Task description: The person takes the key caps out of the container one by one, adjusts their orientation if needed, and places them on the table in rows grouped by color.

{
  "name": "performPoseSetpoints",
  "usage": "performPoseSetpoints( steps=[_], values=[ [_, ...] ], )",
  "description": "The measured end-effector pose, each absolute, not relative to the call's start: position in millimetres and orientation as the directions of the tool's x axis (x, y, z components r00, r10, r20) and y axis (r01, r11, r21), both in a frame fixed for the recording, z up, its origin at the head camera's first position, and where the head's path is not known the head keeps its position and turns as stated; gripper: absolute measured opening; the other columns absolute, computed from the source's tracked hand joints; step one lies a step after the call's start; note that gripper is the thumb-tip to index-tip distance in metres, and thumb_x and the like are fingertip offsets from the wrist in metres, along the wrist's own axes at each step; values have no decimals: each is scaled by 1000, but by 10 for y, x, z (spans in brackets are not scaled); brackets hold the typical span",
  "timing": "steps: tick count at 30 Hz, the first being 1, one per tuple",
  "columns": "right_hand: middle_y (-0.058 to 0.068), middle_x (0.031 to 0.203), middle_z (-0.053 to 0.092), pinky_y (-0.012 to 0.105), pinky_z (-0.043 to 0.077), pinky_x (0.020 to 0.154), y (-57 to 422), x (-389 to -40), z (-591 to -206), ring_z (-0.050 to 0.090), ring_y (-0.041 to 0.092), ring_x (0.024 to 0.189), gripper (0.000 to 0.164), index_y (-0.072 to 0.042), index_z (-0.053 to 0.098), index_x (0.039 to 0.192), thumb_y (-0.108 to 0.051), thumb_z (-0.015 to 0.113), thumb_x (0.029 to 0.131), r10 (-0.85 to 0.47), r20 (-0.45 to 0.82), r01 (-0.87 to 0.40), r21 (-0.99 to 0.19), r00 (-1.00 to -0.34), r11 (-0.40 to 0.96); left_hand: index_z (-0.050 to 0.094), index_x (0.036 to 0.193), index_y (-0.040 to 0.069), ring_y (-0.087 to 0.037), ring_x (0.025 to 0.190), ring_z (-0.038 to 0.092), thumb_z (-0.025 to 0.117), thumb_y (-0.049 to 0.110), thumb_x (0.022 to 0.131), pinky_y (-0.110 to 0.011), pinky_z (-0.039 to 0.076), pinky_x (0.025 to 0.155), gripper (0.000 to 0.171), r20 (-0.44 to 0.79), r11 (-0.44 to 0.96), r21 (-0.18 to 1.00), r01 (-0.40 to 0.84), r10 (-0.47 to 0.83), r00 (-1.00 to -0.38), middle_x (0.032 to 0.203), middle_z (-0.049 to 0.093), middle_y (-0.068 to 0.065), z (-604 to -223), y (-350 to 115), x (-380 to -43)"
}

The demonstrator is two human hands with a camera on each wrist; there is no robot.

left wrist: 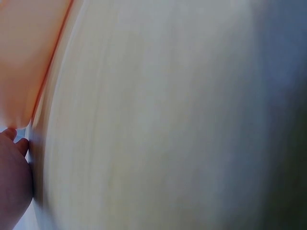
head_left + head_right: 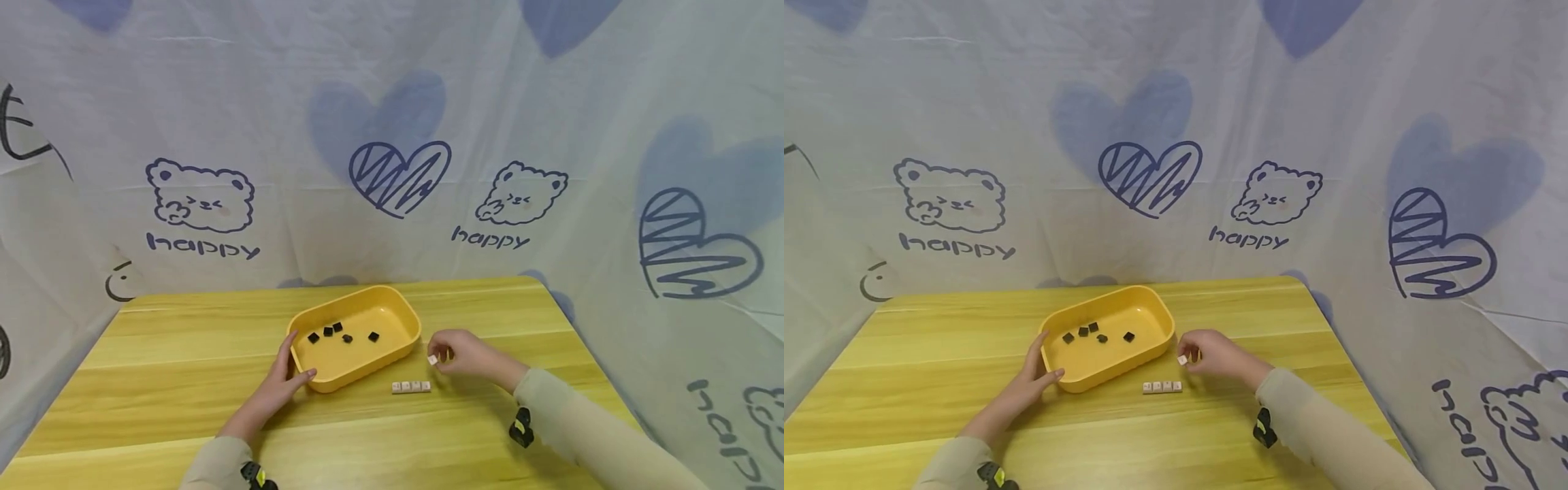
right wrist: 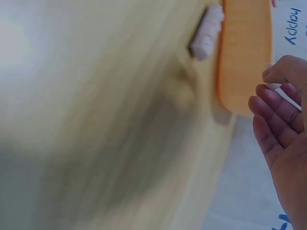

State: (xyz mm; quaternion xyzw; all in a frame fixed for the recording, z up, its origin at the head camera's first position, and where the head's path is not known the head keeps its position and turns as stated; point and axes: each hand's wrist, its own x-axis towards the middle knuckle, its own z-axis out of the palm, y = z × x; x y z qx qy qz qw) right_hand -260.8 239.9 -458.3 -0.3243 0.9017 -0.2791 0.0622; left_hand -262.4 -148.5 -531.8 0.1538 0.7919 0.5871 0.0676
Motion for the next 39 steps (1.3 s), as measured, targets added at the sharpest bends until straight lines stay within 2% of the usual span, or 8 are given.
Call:
performPoseSetpoints(
  steps=[7, 17, 29, 39],
  values=[
    [-8, 82, 60, 24, 52, 66, 2467, -2483, -4744, 55, 5, 74, 20, -12, 64, 91, -1, 72, 77, -590, 16, -500, -551, -807, 668, -2, 156, 8, -46, 144, -2, 64, 11, 94, -55, 4, 115, 90, 83, 252, 952, 173, 331, -940, 156, -8, -32, -5318, -1475, -2629],
    [-6, 76, 55, 25, 46, 61, 2410, -2426, -4880, 49, 7, 69, 17, -11, 62, 86, -1, 72, 75, -559, -25, -465, -526, -829, 712, -1, 156, 11, -44, 144, -3, 64, 15, 94, -53, 3, 115, 90, 79, 241, 956, 167, 336, -939, 157, -8, -30, -5325, -1486, -2636],
    [-6, 79, 52, 25, 45, 63, 2378, -2423, -4988, 48, 8, 71, 15, -11, 63, 87, -6, 76, 79, -548, -12, -472, -492, -837, 732, -1, 156, 12, -44, 144, -2, 64, 15, 94, -55, 4, 115, 90, 69, 250, 955, 159, 333, -940, 157, -8, -30, -5344, -1508, -2643],
    [-6, 78, 52, 26, 45, 62, 2354, -2414, -4990, 47, 9, 71, 17, -10, 63, 86, -6, 77, 79, -531, -24, -451, -496, -847, 742, 0, 156, 11, -44, 144, -2, 65, 16, 94, -54, 4, 115, 90, 71, 266, 950, 165, 329, -942, 157, -7, -30, -5337, -1510, -2636]
  ],
)
